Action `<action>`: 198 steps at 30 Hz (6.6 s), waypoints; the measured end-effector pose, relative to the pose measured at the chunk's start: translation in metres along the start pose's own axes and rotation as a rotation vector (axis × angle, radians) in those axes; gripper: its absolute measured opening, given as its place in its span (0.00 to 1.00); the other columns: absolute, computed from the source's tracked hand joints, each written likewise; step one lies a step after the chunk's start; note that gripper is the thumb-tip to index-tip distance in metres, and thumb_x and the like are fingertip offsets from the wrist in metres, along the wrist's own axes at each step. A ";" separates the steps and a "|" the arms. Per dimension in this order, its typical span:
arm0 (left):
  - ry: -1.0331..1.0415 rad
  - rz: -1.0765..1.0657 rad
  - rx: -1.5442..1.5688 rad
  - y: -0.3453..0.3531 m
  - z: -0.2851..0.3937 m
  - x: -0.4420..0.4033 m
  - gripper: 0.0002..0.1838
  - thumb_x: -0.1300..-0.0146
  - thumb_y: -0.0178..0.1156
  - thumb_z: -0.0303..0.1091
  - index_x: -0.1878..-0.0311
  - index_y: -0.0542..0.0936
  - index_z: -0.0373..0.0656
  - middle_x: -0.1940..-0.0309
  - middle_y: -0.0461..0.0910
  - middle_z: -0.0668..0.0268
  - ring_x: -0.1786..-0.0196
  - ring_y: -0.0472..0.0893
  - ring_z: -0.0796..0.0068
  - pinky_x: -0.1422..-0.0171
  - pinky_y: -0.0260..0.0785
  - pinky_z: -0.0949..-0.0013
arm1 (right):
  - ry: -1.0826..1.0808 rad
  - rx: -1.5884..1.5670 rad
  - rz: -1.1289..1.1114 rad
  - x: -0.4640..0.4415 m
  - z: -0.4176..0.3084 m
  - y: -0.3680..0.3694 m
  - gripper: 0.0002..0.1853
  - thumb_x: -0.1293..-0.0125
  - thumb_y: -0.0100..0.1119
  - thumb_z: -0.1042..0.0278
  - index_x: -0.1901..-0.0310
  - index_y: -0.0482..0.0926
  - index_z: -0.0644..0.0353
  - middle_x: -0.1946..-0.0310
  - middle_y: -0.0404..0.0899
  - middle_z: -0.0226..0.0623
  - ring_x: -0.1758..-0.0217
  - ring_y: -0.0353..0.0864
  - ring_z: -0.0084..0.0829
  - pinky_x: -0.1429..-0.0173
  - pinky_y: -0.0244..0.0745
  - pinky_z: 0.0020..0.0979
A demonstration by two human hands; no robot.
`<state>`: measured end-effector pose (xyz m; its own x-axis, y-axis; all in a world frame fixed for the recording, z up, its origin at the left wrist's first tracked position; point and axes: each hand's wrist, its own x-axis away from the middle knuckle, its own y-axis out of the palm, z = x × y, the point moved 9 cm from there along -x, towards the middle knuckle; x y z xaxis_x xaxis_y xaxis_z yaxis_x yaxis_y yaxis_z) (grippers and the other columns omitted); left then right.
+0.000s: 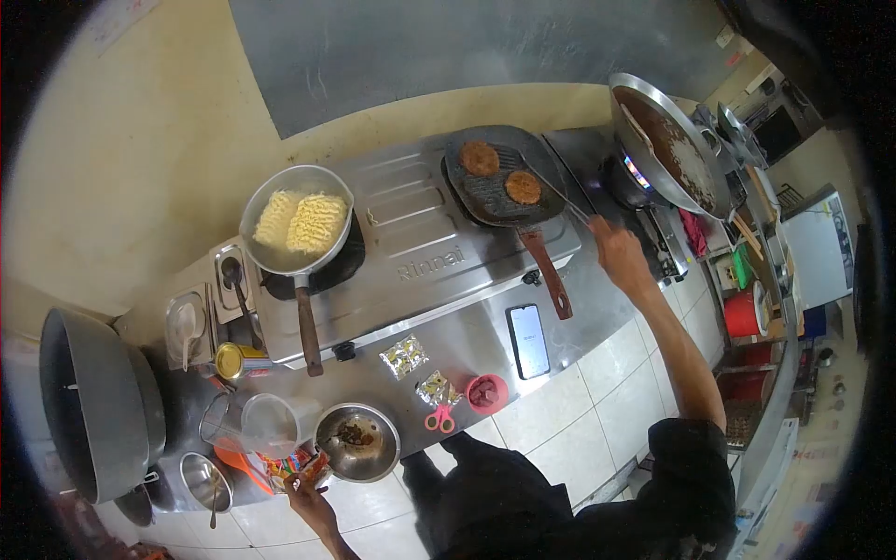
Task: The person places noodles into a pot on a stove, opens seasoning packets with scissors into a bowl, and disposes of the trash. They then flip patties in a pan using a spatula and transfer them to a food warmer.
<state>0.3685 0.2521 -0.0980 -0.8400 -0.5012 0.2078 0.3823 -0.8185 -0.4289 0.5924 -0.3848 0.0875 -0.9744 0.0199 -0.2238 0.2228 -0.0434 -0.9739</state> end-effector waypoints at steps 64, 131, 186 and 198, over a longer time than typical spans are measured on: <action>0.192 0.042 0.006 -0.020 0.002 0.001 0.12 0.27 0.49 0.36 0.53 0.69 0.34 0.62 0.79 0.50 0.61 0.83 0.67 0.72 0.77 0.71 | 0.745 -1.203 -0.048 0.014 0.092 0.112 0.11 0.32 0.53 0.65 0.63 0.79 0.63 0.85 0.63 0.24 0.85 0.60 0.18 0.82 0.51 0.25; -0.060 -0.065 0.091 0.019 0.001 0.037 0.09 0.26 0.46 0.33 0.50 0.68 0.37 0.56 0.80 0.51 0.57 0.83 0.68 0.67 0.79 0.71 | -0.036 0.109 -0.044 0.046 -0.011 0.079 0.40 0.43 0.48 0.89 0.27 0.56 0.53 0.57 0.67 0.53 0.55 0.71 0.48 0.48 0.72 0.43; -0.171 0.157 0.151 0.069 0.006 0.056 0.08 0.30 0.55 0.29 0.65 0.71 0.34 0.73 0.77 0.64 0.71 0.75 0.83 0.70 0.68 0.78 | 1.188 -2.108 -1.042 0.304 -0.466 0.188 0.15 0.35 0.63 0.60 0.55 0.82 0.65 0.64 0.82 0.34 0.65 0.78 0.21 0.59 0.73 0.23; -0.012 0.142 0.022 0.085 0.006 0.061 0.09 0.32 0.56 0.28 0.66 0.70 0.34 0.72 0.76 0.63 0.67 0.78 0.79 0.65 0.75 0.73 | 1.317 -2.173 -1.104 0.300 -0.462 0.214 0.09 0.33 0.60 0.66 0.57 0.78 0.63 0.64 0.79 0.33 0.63 0.79 0.23 0.60 0.76 0.25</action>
<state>0.3518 0.1506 -0.1168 -0.7724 -0.6154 0.1570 0.5052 -0.7451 -0.4355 0.3610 0.0735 -0.2060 -0.4553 -0.3881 0.8013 0.4695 0.6600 0.5865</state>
